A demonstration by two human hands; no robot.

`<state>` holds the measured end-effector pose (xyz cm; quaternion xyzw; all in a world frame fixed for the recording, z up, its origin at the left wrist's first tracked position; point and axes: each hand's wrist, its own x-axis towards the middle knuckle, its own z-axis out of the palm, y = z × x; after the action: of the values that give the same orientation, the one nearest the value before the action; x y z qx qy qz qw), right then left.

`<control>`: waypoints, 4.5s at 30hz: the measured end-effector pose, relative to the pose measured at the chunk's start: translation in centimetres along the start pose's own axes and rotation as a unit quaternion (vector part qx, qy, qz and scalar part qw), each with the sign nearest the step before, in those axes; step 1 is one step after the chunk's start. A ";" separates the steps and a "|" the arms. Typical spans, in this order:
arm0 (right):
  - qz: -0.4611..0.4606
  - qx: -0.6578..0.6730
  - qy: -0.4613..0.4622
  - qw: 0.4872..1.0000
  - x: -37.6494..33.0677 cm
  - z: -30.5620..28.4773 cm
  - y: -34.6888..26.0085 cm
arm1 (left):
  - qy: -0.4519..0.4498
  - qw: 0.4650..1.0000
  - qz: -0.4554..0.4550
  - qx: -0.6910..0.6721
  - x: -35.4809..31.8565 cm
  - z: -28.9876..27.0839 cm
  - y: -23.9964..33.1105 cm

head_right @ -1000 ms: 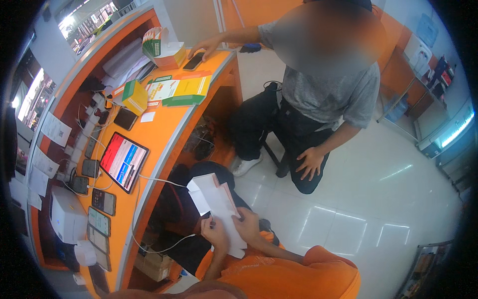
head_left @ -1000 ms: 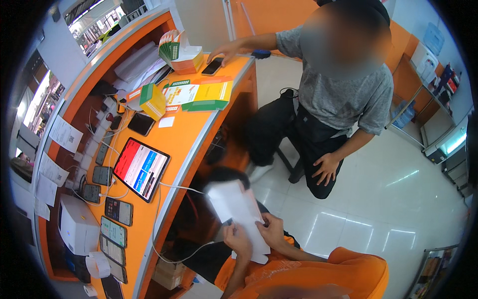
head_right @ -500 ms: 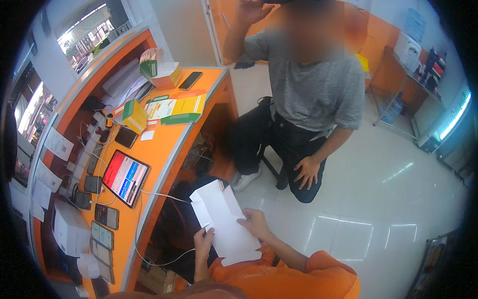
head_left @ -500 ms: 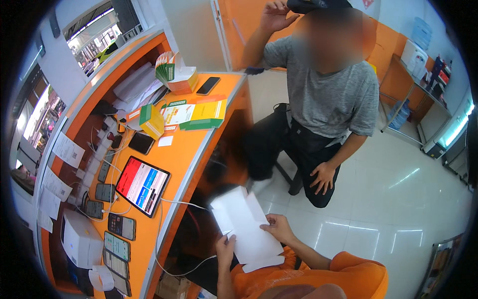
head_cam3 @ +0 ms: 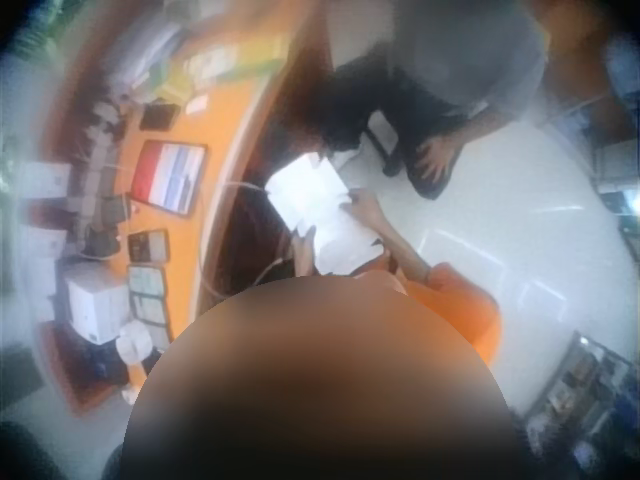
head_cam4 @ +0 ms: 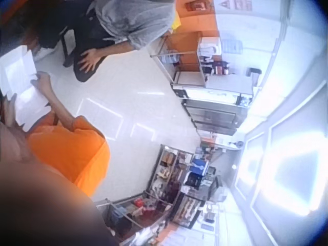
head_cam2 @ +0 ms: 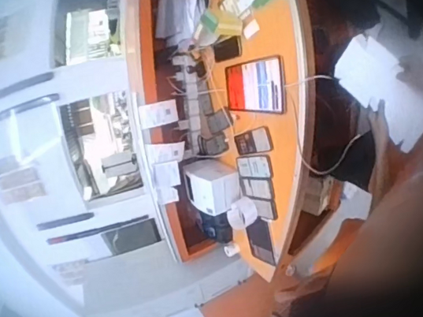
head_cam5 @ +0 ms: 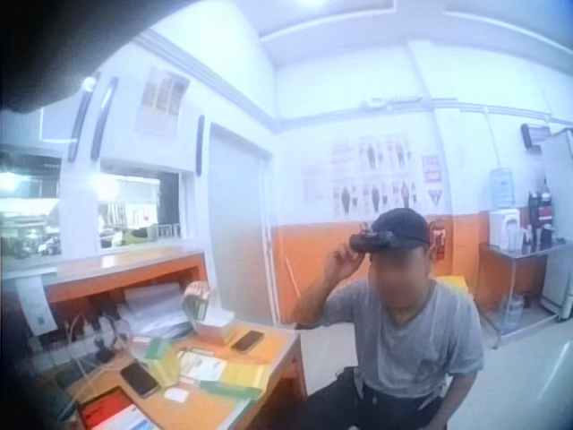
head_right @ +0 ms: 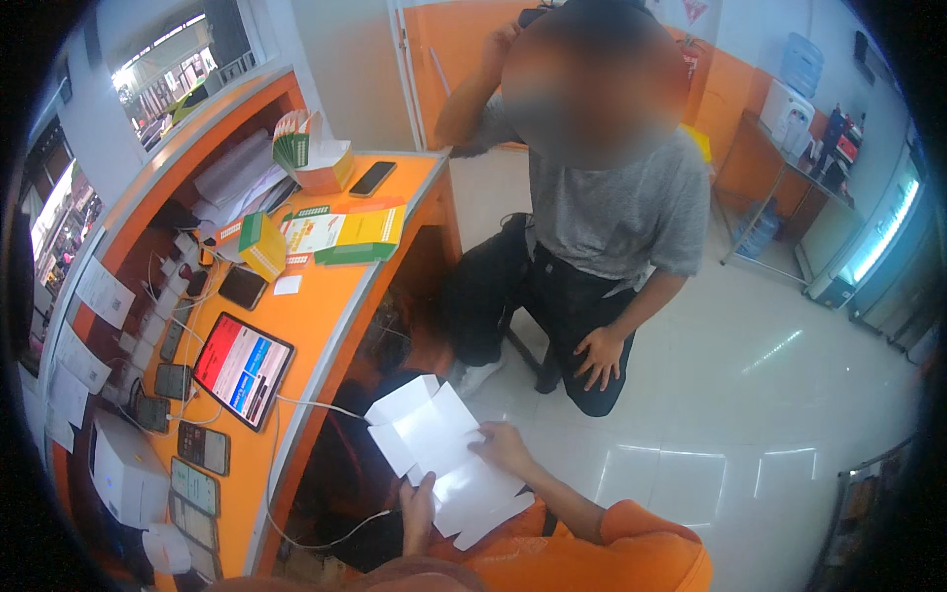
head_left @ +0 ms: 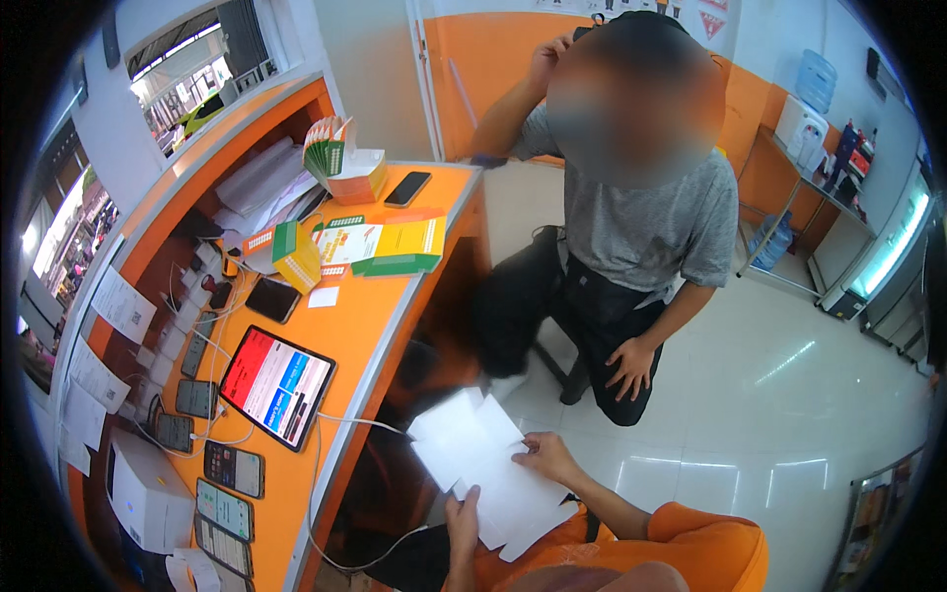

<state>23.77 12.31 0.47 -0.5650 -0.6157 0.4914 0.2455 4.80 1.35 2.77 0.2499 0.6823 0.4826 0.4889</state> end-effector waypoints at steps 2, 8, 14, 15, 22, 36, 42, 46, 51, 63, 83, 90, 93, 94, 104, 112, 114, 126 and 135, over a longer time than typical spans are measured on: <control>-0.017 -0.024 0.006 1.000 0.1 0.1 0.2 | 0.003 1.000 0.020 0.007 0.2 -0.1 -0.4; -0.004 0.043 -0.016 0.999 1.2 0.2 1.9 | 0.004 0.996 0.091 0.012 0.7 0.6 -2.1; 0.061 0.147 -0.091 0.983 1.2 -1.1 0.3 | -0.049 0.996 0.077 0.008 1.5 -0.9 -2.7; 0.066 0.156 -0.104 0.980 0.9 -1.1 -0.2 | -0.063 0.996 0.058 0.008 1.5 -1.0 -2.7; 0.006 -0.050 0.007 0.999 -1.1 0.5 -2.2 | -0.020 0.997 0.077 -0.003 0.5 0.0 -2.1; -0.007 -0.138 -0.004 0.990 -0.3 -0.2 -3.8 | 0.004 0.992 0.123 0.025 0.3 -0.1 -3.1; -0.027 -0.112 0.056 0.992 -0.9 1.3 -4.9 | 0.026 0.992 0.120 -0.001 0.0 0.7 -3.6; -0.105 -0.207 0.155 0.960 -1.8 3.4 -5.3 | 0.039 0.991 0.124 -0.022 -0.9 1.7 -3.4; -0.220 -0.288 0.197 0.911 -3.2 5.2 -4.6 | 0.079 0.990 0.106 -0.041 -1.6 2.1 -2.9; -0.286 -0.353 0.151 0.878 -4.2 5.7 -4.1 | 0.054 0.995 0.078 -0.011 -1.1 1.2 -3.5; 0.064 0.193 -0.067 0.977 -2.8 0.6 -3.0 | -0.010 0.988 -0.092 -0.127 -4.0 -2.5 -3.2; 0.065 0.014 -0.063 0.996 -7.2 1.6 -2.4 | 0.014 1.000 0.017 -0.002 -3.2 -2.4 -4.0; 0.070 0.031 -0.064 0.995 -7.0 1.6 -2.5 | -0.011 0.997 -0.068 -0.042 -3.5 -3.2 -3.8; 0.057 0.053 -0.065 0.995 -6.9 1.6 -2.6 | -0.014 0.999 -0.040 -0.028 -3.4 -3.4 -3.7; -0.019 -0.057 -0.007 0.998 -8.0 2.7 -4.4 | 0.125 0.918 0.060 0.373 -3.3 -2.7 -2.1; -0.007 0.005 -0.004 1.000 -7.7 2.4 -4.0 | 0.081 0.979 -0.030 0.185 -4.0 -4.2 0.0; -0.007 0.020 -0.009 1.000 -7.6 2.4 -3.9 | 0.071 0.983 -0.034 0.167 -4.1 -4.2 -0.1; -0.054 0.011 -0.004 0.998 -9.2 4.0 -3.9 | 0.210 0.883 0.100 0.409 -2.5 0.3 -0.6; -0.071 0.021 0.006 0.997 -9.3 3.4 -3.9 | 0.143 0.895 0.061 0.419 -2.9 4.0 -0.4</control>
<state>21.34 2.99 4.91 -0.5174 -0.6423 0.4822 0.2953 9.68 0.51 3.47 0.4010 0.8672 0.2114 0.2063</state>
